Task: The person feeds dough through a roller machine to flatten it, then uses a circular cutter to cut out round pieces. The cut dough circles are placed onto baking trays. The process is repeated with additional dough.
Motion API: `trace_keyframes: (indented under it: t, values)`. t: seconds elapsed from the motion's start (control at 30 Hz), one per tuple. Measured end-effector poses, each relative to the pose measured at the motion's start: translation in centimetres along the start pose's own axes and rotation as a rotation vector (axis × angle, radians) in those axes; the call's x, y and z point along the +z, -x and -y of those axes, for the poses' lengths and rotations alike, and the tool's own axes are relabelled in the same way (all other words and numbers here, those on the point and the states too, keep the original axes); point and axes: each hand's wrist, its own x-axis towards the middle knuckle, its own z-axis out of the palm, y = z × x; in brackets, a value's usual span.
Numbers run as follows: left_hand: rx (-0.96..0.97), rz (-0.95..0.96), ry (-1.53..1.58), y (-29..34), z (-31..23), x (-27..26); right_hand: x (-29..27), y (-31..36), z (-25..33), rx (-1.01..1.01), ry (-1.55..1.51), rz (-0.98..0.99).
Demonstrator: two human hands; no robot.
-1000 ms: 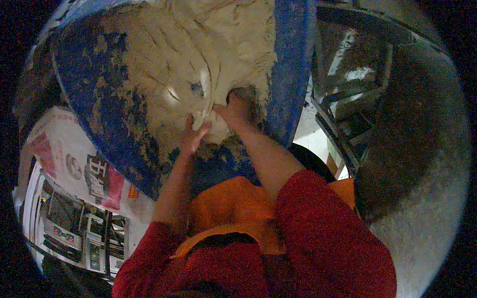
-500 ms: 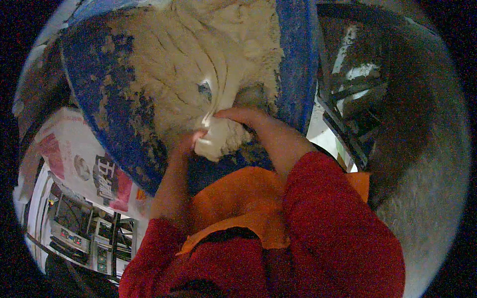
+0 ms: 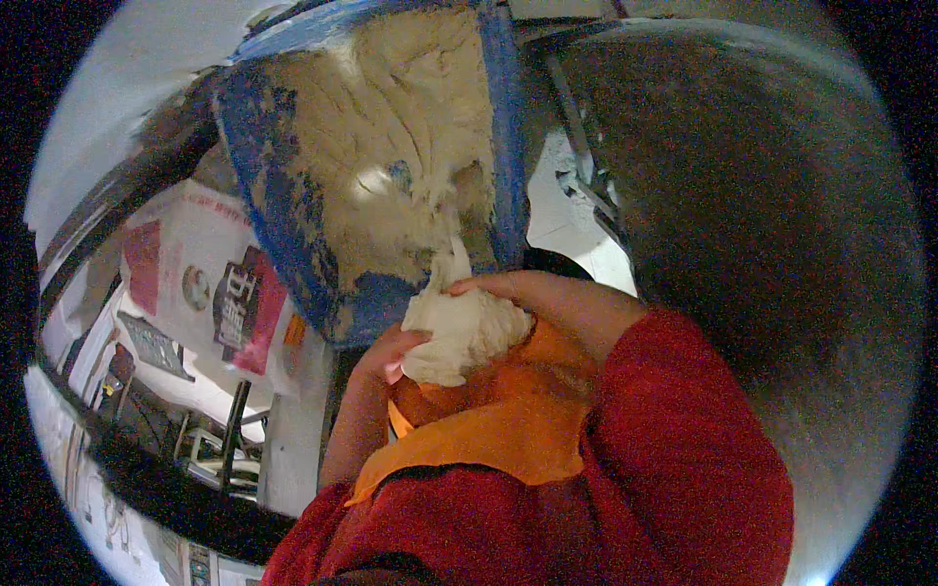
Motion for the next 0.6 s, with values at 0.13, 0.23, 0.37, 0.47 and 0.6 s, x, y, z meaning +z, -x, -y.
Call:
trace_keyframes:
  t: [0.13,0.23,0.37,0.47,0.6]
  values:
    - [0.153,-0.186,0.101,6.4,3.1,4.2,5.9,6.6,-4.2,-0.162,-0.071,-0.067]
    - [0.482,-0.351,-0.084,10.5,4.3,7.1,7.9,8.9,-8.6,-0.489,0.150,-0.133]
    - [0.696,-0.278,0.059,15.2,9.0,9.3,10.5,13.3,-11.3,-0.602,0.649,-0.524]
    - [0.728,-0.431,0.023,18.6,12.1,11.4,11.2,15.0,-14.8,-0.818,0.835,-0.791]
    - [0.653,-0.394,-0.310,24.4,13.6,15.1,14.2,22.7,-22.2,-0.874,0.979,-1.033]
